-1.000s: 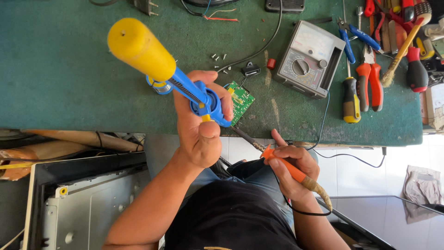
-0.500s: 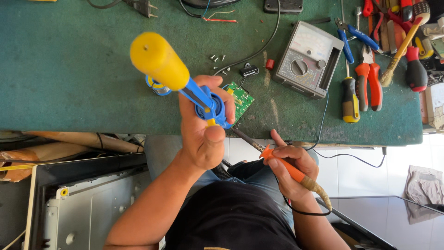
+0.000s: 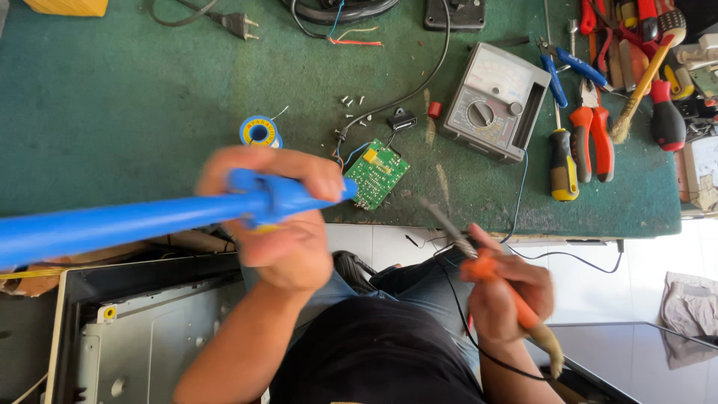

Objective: The person strips the insulation from a black power cord and prepares the wires. They then use a soldering iron and solder wire to attach the wires to a green circuit board. A desoldering pump is also used to remove excess solder from the board.

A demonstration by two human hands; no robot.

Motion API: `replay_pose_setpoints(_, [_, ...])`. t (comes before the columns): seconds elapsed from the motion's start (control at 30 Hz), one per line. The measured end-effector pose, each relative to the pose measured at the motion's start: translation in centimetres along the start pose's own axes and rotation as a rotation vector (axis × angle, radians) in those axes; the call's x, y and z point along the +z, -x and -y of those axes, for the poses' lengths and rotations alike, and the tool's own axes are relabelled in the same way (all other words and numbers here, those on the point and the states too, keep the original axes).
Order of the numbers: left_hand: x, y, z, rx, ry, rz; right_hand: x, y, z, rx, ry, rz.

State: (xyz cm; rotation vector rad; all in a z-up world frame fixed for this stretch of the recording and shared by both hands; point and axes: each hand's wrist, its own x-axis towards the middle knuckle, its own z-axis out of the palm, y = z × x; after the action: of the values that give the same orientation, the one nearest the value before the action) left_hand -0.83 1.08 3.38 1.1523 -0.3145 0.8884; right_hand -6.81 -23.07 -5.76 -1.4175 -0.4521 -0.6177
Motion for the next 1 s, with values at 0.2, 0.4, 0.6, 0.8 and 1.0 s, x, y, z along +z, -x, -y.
replay_pose_setpoints(0.2, [-4.7, -3.4, -4.5, -0.308, 0.035, 0.161, -3.0, 0.3, 1.4, 0.194, 0.123, -0.148])
replay_pose_setpoints(0.4, [-1.5, -1.0, -5.5, -0.859, -0.876, 1.600, -5.3, -0.2, 2.9, 0.168, -0.274, -0.281])
replay_pose_setpoints(0.6, [1.7, 4.9, -4.7, -0.667, -0.773, 1.708, 1.1, -1.4, 5.9, 0.243, -0.252, 0.014])
replay_pose_setpoints(0.8, [1.9, 4.5, -4.0, -0.477, -0.747, 1.614, 0.3, -1.8, 3.7, 0.118, -0.118, 0.107])
replay_pose_setpoints(1.0, [-3.7, -1.9, -2.0, -1.044, -0.992, 1.445, -3.4, -2.7, 0.1, 0.176, -0.021, -0.454])
